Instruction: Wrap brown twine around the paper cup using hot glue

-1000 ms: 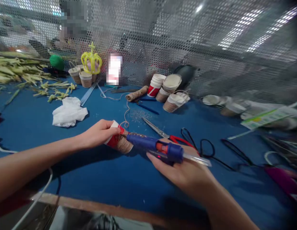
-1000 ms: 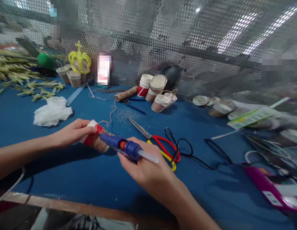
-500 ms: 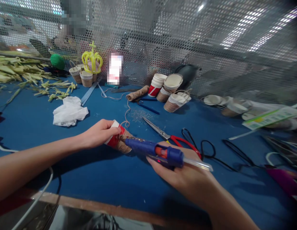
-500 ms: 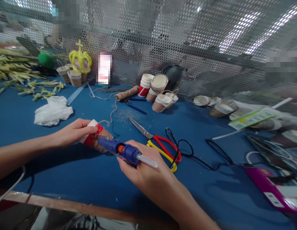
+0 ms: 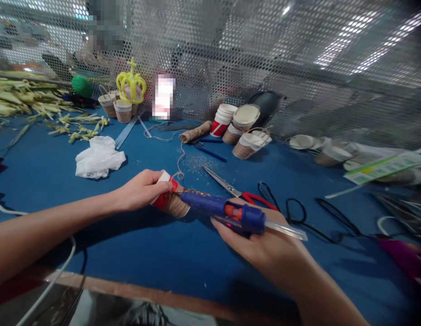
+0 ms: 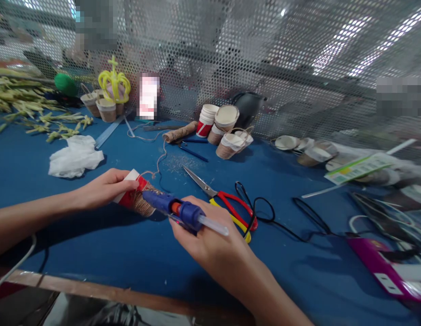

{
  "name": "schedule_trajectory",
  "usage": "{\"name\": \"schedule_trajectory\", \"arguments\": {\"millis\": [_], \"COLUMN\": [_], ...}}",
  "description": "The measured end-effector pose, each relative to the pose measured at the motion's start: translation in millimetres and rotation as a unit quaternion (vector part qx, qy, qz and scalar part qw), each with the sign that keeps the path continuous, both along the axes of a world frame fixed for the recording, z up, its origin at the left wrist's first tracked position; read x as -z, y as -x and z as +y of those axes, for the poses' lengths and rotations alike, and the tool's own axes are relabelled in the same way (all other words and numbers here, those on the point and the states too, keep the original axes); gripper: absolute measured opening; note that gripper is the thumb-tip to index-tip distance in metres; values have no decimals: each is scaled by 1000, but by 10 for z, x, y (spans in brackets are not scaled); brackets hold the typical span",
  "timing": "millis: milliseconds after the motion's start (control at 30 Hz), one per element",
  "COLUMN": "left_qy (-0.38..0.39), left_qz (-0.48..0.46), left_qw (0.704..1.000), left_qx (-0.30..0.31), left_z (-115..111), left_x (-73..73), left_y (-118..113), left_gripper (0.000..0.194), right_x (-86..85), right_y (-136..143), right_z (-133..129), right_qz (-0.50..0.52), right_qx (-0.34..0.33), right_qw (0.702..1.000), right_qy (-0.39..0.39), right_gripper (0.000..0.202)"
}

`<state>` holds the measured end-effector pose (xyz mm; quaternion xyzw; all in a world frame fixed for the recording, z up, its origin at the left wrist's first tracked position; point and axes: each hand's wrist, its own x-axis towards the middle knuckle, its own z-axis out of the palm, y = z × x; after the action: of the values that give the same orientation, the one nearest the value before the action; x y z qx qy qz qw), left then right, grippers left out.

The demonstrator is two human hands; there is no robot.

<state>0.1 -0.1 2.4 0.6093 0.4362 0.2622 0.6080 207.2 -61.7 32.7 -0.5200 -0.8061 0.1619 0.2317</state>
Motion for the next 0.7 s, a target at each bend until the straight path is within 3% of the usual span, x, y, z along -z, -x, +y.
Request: {"name": "schedule_trajectory", "arguments": {"millis": [300,533,700], "left_qy": [-39,-21,-42], "left_qz": [21,-12,31], "left_qw": [999,999,999], "left_qx": [9,36,12], "left_z": [-3,-3,-7], "left_x": [15,1,6], "left_y": [14,8,9], "left_gripper": [28,24,28], "right_x": [-44,-29,8], "right_y": [23,22,-5], "right_z": [28,-15,5], "right_qz": [3,-6,2], "right_qx": [3,-7,1], "right_qw": [1000,1000,999], "right_qy": [-21,-10,-47], "right_gripper": [14,13,16]}}
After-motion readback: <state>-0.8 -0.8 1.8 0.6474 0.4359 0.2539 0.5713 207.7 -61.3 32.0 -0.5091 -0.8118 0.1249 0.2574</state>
